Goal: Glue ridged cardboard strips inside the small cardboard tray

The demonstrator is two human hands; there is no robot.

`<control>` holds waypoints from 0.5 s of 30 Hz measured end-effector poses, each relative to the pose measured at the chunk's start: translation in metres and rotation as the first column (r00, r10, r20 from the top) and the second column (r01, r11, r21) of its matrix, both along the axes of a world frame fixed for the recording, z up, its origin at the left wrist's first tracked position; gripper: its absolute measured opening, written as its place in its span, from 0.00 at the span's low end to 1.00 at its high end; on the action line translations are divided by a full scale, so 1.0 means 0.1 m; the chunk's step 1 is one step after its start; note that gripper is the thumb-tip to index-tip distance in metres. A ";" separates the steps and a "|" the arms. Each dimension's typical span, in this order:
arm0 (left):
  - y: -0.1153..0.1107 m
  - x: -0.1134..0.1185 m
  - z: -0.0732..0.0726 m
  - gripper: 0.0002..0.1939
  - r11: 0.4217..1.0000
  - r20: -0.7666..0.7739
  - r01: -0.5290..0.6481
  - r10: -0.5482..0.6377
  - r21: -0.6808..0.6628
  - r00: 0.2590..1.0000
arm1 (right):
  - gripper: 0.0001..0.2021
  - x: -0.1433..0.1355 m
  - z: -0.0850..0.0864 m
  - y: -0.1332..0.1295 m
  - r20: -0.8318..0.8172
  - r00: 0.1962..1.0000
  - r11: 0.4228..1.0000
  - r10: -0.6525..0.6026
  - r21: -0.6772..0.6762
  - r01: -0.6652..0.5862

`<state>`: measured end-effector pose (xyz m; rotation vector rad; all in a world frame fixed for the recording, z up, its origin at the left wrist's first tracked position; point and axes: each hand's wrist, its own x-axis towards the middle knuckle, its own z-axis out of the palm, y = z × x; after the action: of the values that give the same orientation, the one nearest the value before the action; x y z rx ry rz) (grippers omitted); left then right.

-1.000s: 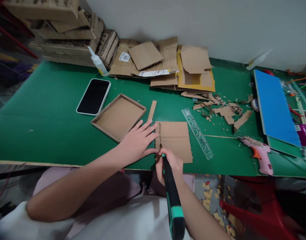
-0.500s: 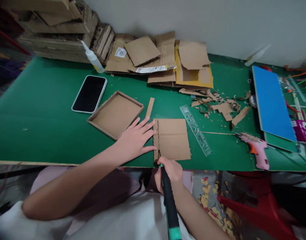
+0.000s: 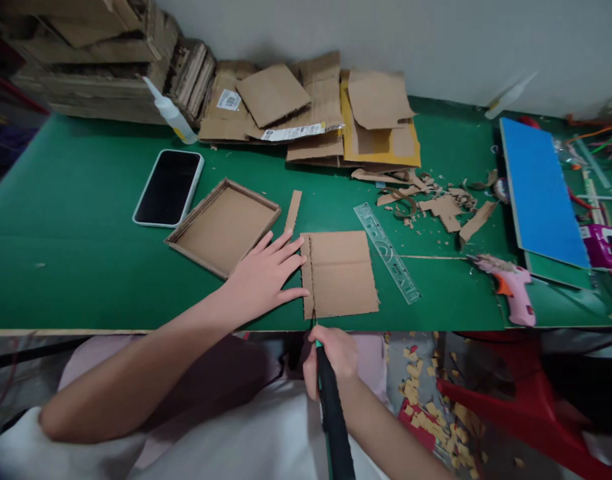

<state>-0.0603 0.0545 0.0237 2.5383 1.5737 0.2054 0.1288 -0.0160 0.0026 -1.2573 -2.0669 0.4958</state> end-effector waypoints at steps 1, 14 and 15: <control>0.00 0.00 0.01 0.29 1.000 0.000 0.002 -0.002 -0.002 1.000 | 0.06 0.01 -0.02 -0.01 0.000 1.000 0.999 0.021 0.037 -0.021; 0.00 0.00 -0.04 0.28 1.000 0.016 0.013 -0.014 0.013 1.000 | 0.07 0.07 0.11 0.08 -0.050 0.998 0.991 0.049 0.129 -0.042; 0.00 0.00 -0.04 0.28 1.000 0.014 0.012 -0.012 0.008 1.000 | 0.07 0.06 0.11 0.10 -0.039 0.998 0.993 0.042 0.109 -0.038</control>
<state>-0.0605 0.0549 0.0201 2.5463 1.5552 0.2285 0.1352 -0.0064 0.0136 -1.1356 -2.0591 0.4187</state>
